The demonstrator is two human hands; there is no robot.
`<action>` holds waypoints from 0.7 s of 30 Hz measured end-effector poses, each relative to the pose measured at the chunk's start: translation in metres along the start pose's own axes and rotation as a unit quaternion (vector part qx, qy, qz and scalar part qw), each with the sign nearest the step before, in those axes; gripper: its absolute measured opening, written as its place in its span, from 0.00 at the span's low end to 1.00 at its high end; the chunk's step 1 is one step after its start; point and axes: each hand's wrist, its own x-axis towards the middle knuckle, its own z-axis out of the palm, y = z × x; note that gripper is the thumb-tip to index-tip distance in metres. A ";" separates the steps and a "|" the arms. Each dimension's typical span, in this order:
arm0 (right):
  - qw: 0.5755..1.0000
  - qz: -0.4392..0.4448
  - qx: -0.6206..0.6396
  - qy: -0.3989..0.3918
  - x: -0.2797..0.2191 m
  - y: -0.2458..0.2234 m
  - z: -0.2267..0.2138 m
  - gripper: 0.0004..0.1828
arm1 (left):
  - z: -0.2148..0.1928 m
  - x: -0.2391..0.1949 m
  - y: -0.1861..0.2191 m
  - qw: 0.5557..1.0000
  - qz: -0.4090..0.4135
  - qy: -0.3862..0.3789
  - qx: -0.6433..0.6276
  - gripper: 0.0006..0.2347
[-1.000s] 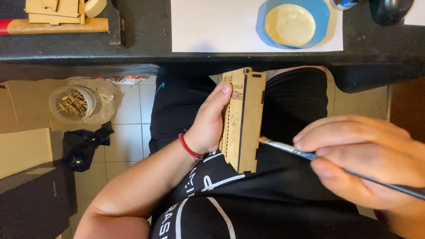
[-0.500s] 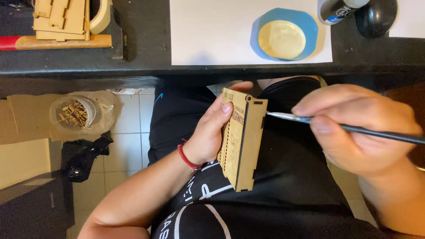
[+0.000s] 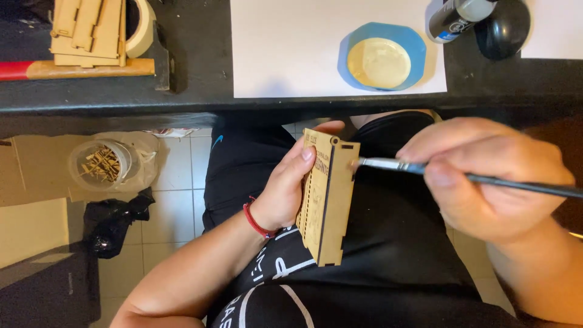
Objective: Applying paint or glue to the edges and joints of a small laser-cut wooden box using a paintbrush.
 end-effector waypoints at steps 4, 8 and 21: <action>0.997 -0.054 -0.006 0.048 -0.009 0.011 -0.008 0.04 | -0.003 0.000 0.002 0.999 -0.018 -0.007 -0.050 0.28; 0.992 0.007 0.087 -0.089 0.004 -0.019 -0.005 0.05 | -0.003 0.000 0.002 1.000 -0.020 0.001 -0.014 0.29; 0.989 -0.093 0.005 -0.117 0.006 -0.017 -0.014 0.05 | 0.000 0.000 0.006 0.999 -0.024 -0.046 -0.001 0.31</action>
